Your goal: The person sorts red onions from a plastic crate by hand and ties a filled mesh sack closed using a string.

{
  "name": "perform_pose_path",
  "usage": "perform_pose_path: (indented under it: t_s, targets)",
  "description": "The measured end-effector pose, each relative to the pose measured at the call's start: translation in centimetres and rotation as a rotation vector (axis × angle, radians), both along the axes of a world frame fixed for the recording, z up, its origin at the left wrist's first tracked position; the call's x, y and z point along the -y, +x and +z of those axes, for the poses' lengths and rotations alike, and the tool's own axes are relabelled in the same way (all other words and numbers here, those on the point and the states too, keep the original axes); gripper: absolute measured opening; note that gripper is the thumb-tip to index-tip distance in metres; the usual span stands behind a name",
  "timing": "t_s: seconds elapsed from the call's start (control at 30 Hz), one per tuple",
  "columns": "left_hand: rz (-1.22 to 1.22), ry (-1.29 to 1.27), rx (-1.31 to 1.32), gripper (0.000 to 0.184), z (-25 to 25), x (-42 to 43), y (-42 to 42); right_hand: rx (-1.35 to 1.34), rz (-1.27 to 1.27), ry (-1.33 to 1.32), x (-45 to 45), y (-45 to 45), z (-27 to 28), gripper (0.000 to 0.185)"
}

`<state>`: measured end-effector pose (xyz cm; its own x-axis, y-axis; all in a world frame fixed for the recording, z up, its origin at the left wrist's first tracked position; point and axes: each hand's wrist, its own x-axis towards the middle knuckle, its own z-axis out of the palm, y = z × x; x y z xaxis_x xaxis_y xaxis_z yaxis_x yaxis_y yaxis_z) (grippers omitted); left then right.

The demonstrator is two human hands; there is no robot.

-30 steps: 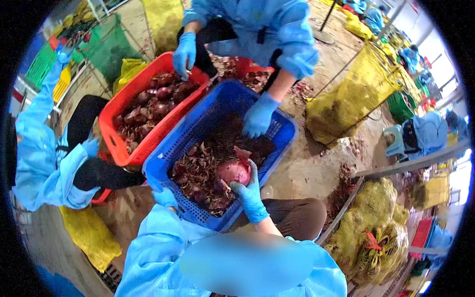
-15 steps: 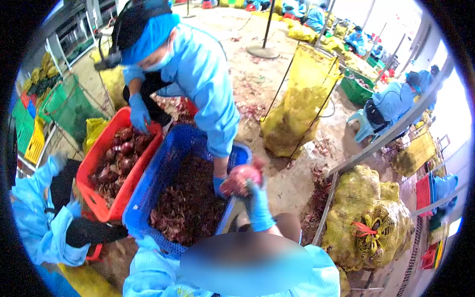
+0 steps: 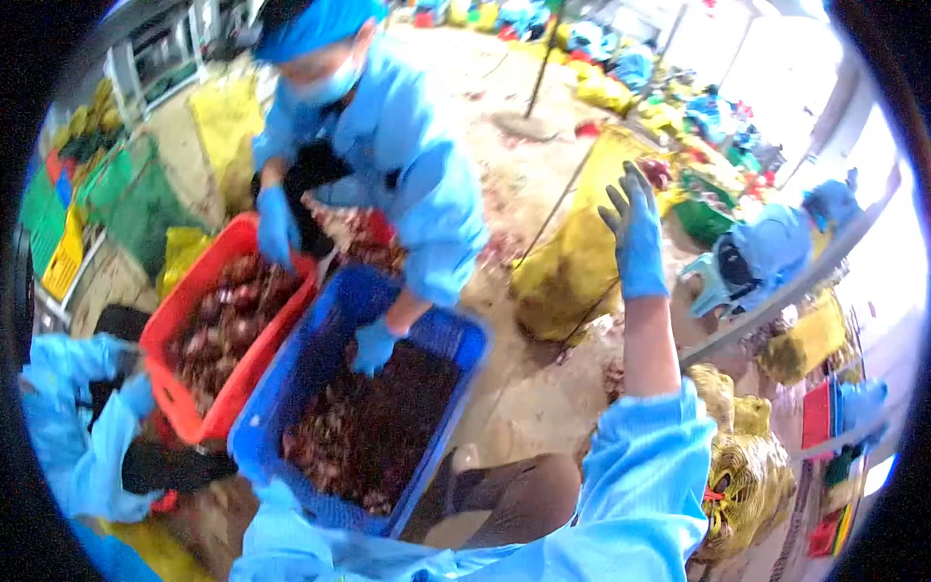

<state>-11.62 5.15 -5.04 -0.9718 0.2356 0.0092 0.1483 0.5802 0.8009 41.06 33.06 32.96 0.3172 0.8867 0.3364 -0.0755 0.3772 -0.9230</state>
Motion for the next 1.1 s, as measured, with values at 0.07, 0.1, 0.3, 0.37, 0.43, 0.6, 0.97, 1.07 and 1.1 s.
perform_pose_path:
  t_s: [0.07, 0.1, 0.3, 0.37, 0.43, 0.6, 0.97, 1.07, 1.1]
  targets:
    - [-0.017, -0.004, -0.015, 0.027, 0.6, 0.8, 0.0, 0.078, 0.26, -0.219, 3.5, -4.7, -4.1, 0.039]
    - [-0.011, -0.025, -0.016, 0.027, 1.0, 1.5, 0.3, 0.18, 0.397, -0.352, 5.6, -7.4, -6.1, 0.036]
    - [0.006, 0.009, 0.129, 0.029, 0.5, 1.9, 0.6, 1.223, 1.172, -0.252, 11.2, -19.5, -25.7, 0.036]
    - [0.033, -0.029, 0.192, 0.032, 1.2, 2.0, 0.5, 1.457, 1.241, -0.369, 12.2, -23.8, -31.8, 0.039]
    - [0.036, -0.001, 0.264, 0.034, 1.5, 2.2, 1.1, 1.439, 1.288, -0.333, 13.5, -26.7, -36.9, 0.034]
    - [0.052, -0.01, 0.294, 0.031, 3.4, 1.8, 1.9, 1.68, 1.662, -0.377, 20.5, -32.6, -45.9, 0.03]
    - [0.089, 0.007, 0.311, 0.03, 4.6, 1.5, 2.3, 1.568, 1.661, -0.634, 23.6, -32.5, -51.1, 0.05]
    - [0.067, -0.065, 0.309, 0.03, 4.0, 1.8, 2.3, 0.87, 1.486, -0.79, 20.3, -32.5, -44.4, 0.054]
    - [0.08, -0.023, 0.285, 0.031, 4.3, 1.6, 2.4, 0.641, 1.543, -0.742, 19.7, -32.3, -45.4, 0.048]
